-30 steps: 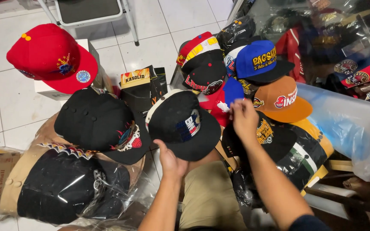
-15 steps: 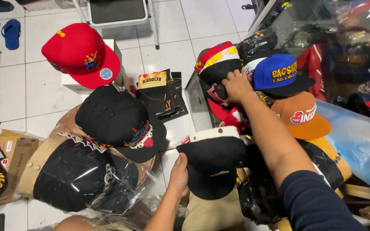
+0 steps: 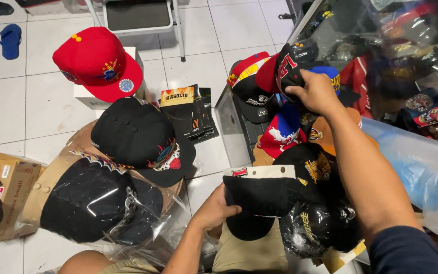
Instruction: The person sits on the floor and sorts through a pile of baseball caps. They pick up individual caps, briefly inspect them, and place them back into the pile or onto a nearby stack. The person handles multiple caps of different colors and designs throughout the clip.
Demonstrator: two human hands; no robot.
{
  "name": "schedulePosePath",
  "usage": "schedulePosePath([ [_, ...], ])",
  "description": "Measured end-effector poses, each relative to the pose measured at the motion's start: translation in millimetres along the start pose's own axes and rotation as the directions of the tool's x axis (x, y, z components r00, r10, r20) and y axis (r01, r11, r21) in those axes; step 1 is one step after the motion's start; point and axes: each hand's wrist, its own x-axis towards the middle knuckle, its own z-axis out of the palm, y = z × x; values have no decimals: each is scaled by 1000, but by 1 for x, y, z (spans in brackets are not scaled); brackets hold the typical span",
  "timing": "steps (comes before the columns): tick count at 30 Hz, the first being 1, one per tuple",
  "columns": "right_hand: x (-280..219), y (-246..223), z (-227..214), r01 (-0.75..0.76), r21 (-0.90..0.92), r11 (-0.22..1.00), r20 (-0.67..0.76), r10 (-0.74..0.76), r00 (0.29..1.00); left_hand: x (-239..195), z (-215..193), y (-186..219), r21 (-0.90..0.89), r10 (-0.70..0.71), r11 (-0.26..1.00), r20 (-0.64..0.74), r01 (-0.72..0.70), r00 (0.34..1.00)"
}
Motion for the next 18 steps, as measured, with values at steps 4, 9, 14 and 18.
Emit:
schedulePosePath([
  [4, -38, -45, -23, 163, -5, 987, 112, -161, 981, -11, 8, 13, -24, 71, 997, 118, -69, 990],
  [9, -100, -102, -33, 195, 58, 979, 469, -199, 860, -30, 34, 46, 295, 330, 887, 133, -355, 935],
  [14, -142, -121, -34, 45, 313, 949, 784, -284, 552, -32, 29, 3, 200, 171, 973, -300, -113, 938],
  [18, -153, -95, -6, -91, 484, 870, 766, -371, 525, -36, 26, 2, 417, 256, 902, -318, -108, 913],
])
